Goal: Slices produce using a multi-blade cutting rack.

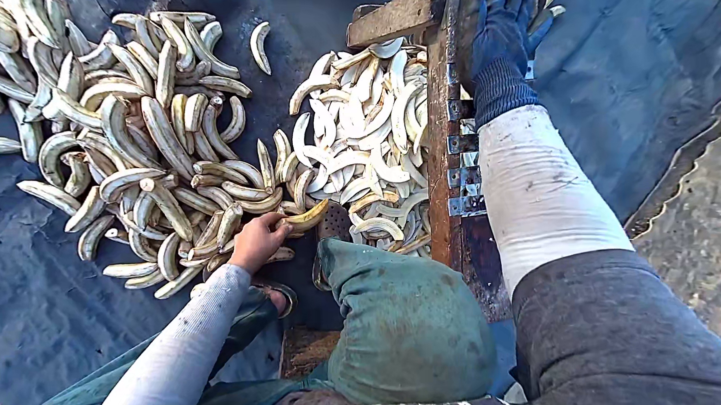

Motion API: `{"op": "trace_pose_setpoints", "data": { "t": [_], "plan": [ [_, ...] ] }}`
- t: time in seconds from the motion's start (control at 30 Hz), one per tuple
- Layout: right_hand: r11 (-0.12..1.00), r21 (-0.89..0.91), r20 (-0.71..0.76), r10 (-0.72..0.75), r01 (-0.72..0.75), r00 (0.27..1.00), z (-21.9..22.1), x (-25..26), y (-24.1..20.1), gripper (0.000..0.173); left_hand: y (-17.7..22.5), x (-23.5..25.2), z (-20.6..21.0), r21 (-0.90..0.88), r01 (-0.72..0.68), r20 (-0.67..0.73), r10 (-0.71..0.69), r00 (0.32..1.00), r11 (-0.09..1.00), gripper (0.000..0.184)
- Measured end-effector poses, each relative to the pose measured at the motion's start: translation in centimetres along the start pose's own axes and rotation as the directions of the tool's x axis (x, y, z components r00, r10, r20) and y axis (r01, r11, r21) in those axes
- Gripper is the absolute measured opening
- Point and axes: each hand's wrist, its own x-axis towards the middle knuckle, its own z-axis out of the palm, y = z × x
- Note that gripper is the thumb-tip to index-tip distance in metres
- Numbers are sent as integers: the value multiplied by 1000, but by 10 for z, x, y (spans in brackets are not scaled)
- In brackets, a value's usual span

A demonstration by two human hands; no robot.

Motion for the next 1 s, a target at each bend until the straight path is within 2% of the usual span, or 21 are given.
{"op": "trace_pose_setpoints", "data": {
  "t": [0.03,0.07,0.13,0.17,0.2,0.23,0.27,0.33,0.37,0.43,0.47,0.5,0.53,0.57,0.6,0.63,0.67,0.7,0.77,0.9,1.0],
  "plan": [
    [999,38,-70,-23,26,997,-3,-2,-1,63,5,-1,1,-229,12,-6,-14,1000,973,31],
    [991,97,-150,-79,94,986,-9,-12,-4,62,15,-3,1,-449,33,6,-34,999,893,30],
    [882,331,-262,-256,336,930,-14,-50,-16,65,41,-12,1,-738,64,41,-50,998,672,32],
    [748,502,-269,-341,434,901,-9,-74,-21,69,55,-14,4,-819,58,48,-34,998,570,33],
    [557,686,-236,-438,468,867,-2,-99,-25,73,71,-15,5,-885,53,62,5,998,463,35],
    [356,851,-152,-536,385,830,6,-126,-27,74,88,-17,7,-925,46,73,57,996,377,36],
    [201,955,-58,-598,219,799,15,-151,-26,72,103,-19,11,-945,38,80,118,990,324,37],
    [69,993,114,-634,-91,765,24,-191,-17,71,123,-25,25,-945,33,115,239,964,325,37],
    [69,987,159,-609,-147,777,22,-206,-6,65,126,-26,33,-928,34,153,296,943,372,39],
    [45,986,162,-516,-162,841,15,-223,24,56,116,-22,48,-830,-42,193,357,914,556,46],
    [52,988,154,-439,-146,885,9,-229,42,53,103,-18,51,-726,-115,180,348,920,678,52],
    [111,988,140,-344,-108,928,3,-235,62,55,85,-10,53,-554,-191,132,312,941,810,56],
    [271,961,126,-232,-60,965,-5,-242,81,59,64,-1,54,-320,-211,56,240,969,924,58],
    [517,856,97,-152,-4,984,-15,-252,99,65,42,6,55,-104,-169,-31,166,986,980,59],
    [747,663,66,-132,55,989,-21,-263,117,69,22,10,55,42,-102,-101,106,989,994,58],
    [890,438,27,-153,126,988,-21,-274,135,72,6,12,54,133,-26,-137,45,990,991,60],
    [951,251,3,-187,180,982,-16,-286,148,74,-6,13,53,195,37,-146,-8,989,980,62],
    [970,133,3,-207,205,978,-10,-298,153,75,-15,12,52,227,79,-142,-47,989,971,64],
    [977,25,-10,-212,212,977,1,-314,149,74,-21,11,52,254,113,-131,-82,988,961,65],
    [974,-1,-140,-222,225,965,24,-297,147,66,-21,14,54,258,136,-146,-100,984,957,64],
    [970,-4,-90,-242,242,966,27,-259,144,67,-22,20,55,257,158,-151,-122,981,953,65]
  ]
}}
